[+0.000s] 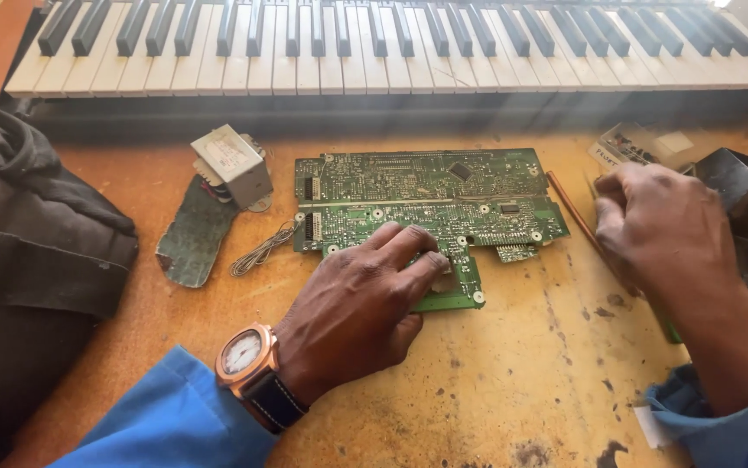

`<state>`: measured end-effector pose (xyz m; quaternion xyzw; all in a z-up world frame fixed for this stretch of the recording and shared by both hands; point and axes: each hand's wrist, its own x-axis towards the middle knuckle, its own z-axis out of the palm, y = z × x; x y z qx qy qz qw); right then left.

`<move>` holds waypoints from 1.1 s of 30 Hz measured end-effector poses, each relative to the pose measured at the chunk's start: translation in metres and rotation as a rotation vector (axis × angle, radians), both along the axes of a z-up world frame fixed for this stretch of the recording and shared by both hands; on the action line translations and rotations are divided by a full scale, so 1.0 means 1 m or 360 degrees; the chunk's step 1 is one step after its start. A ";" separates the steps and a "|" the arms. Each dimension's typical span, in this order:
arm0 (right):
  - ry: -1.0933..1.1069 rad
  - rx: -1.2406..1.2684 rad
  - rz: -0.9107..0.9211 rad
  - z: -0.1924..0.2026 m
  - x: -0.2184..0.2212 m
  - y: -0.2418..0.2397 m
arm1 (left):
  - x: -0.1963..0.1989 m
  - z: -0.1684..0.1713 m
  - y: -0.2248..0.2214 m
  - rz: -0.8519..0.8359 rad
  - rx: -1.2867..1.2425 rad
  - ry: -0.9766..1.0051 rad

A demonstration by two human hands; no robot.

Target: Soldering components and wire connections on a printed circuit board using a soldering iron and tweezers.

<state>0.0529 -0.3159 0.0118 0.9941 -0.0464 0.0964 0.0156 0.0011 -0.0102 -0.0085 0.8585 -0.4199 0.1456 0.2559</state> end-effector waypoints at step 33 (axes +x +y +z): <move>-0.0763 0.0861 0.0594 0.033 -0.064 0.060 | -0.008 0.008 0.000 0.0001 -0.0217 -0.0331</move>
